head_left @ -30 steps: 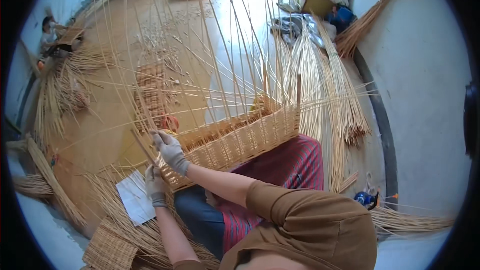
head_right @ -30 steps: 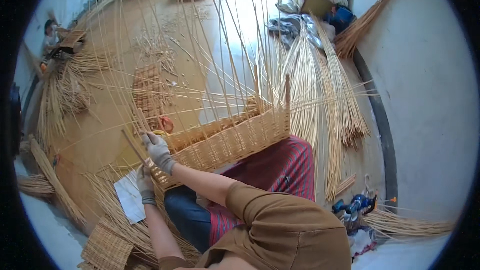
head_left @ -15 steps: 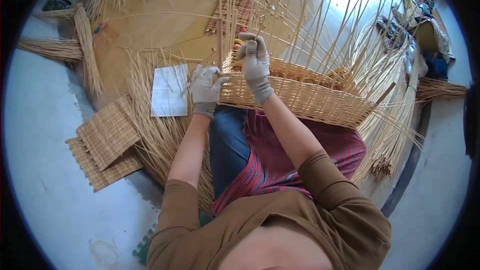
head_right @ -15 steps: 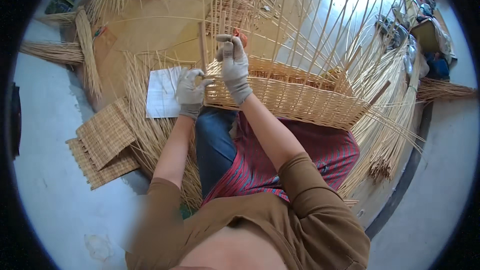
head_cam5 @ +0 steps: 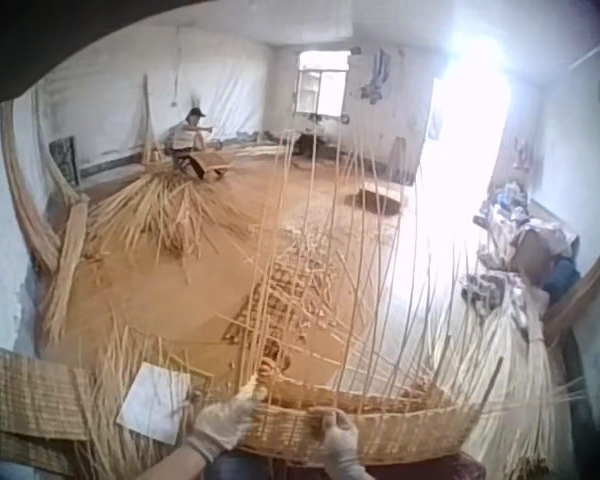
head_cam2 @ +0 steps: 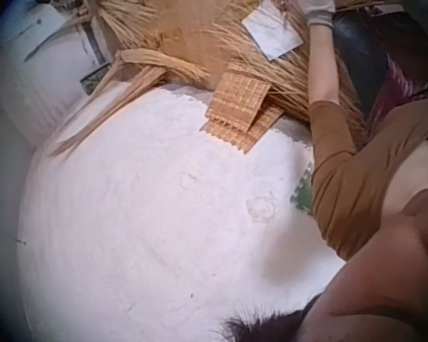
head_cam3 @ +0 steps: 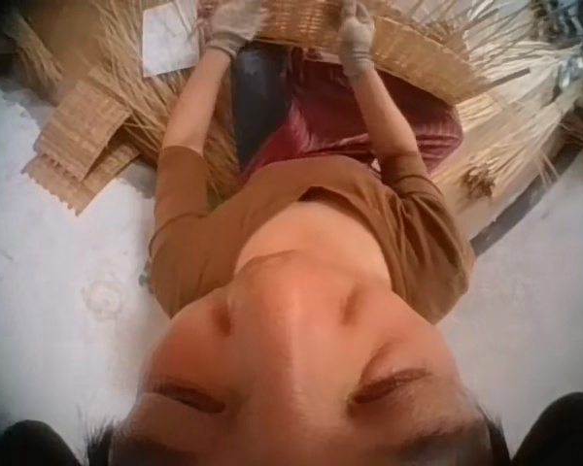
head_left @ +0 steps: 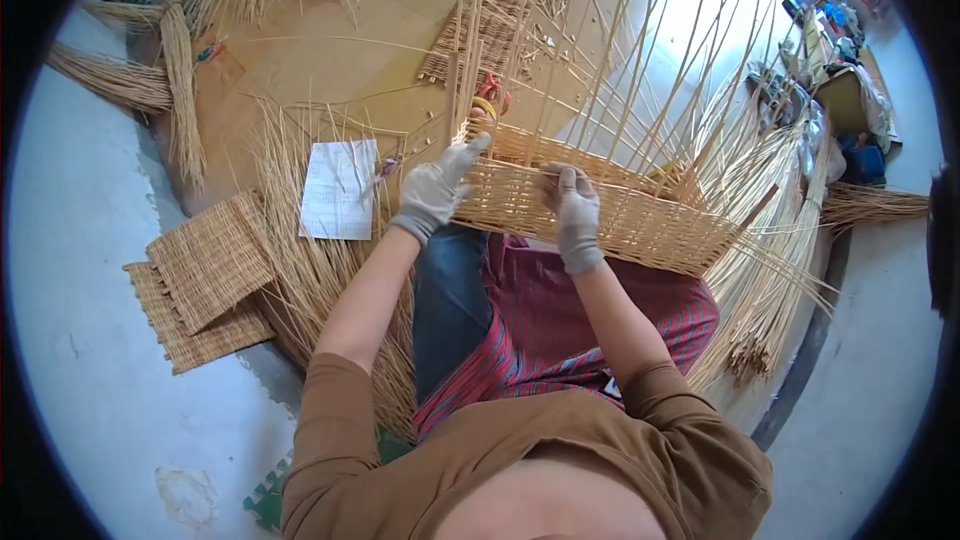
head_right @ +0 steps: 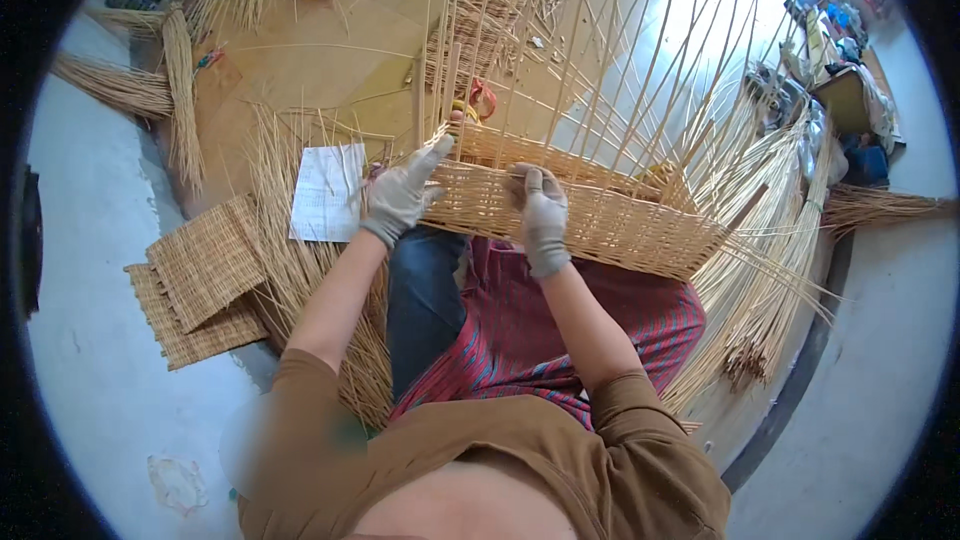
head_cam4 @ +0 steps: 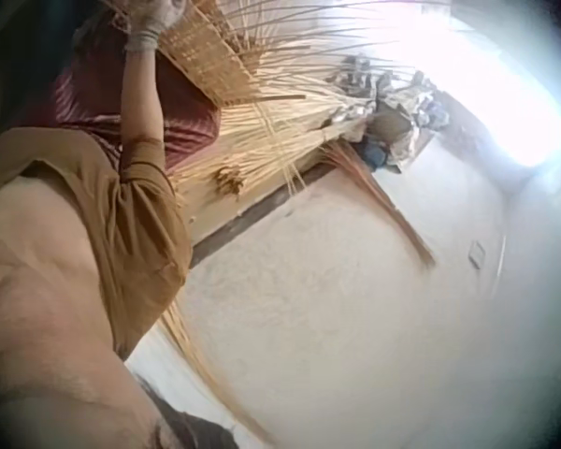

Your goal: The person is weaving a wicker basket using long reeds or straw and measuring the progress with a tape measure.

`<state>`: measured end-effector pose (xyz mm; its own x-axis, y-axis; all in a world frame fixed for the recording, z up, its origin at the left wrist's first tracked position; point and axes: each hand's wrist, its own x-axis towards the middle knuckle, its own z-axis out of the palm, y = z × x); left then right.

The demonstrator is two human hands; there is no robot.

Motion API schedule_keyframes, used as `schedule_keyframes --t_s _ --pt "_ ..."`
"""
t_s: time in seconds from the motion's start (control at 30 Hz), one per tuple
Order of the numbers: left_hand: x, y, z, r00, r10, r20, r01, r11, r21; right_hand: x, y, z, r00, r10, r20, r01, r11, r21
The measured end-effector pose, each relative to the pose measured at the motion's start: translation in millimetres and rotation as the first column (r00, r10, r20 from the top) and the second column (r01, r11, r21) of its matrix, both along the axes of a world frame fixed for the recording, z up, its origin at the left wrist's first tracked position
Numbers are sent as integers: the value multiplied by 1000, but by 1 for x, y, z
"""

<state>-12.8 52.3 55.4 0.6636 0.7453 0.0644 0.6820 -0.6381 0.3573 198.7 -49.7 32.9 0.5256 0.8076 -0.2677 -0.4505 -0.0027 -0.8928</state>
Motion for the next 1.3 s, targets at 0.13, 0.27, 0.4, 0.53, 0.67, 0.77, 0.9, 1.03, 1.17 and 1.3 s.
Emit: schedule_keyframes --t_s 0.13,0.27,0.4,0.53,0.67,0.77,0.9,1.03,1.17,1.3 --pt "-5 -4 -15 994 22 -106 -12 996 93 21 35 26 966 -28 257 43 998 -55" --pt "22 -13 -5 991 50 -128 -41 997 72 47 138 64 341 -219 914 -87 961 262" --pt "6 -7 -19 995 83 62 -84 996 16 51 107 95 917 -17 400 -102 956 275" --pt "26 -8 -19 989 138 -54 -139 990 -17 105 -37 -24 906 -22 423 50 997 -57" --pt "67 -22 -11 960 -190 207 106 926 362 86 -40 12 859 -193 474 197 980 42" --pt "118 -71 4 995 -9 -101 15 998 56 116 38 24 346 -187 919 -11 979 204" --pt "122 -74 -19 975 113 -191 -71 974 214 106 49 86 907 -40 418 -74 965 252" --pt "144 -75 -20 985 85 -149 -29 939 343 173 -78 -16 830 -305 468 234 950 204" --pt "182 -106 -13 987 -153 42 139 960 242 161 -68 16 768 -370 523 283 928 241" --pt "215 -127 -7 992 -35 -124 45 996 78 183 -1 69 227 -114 967 34 993 109"
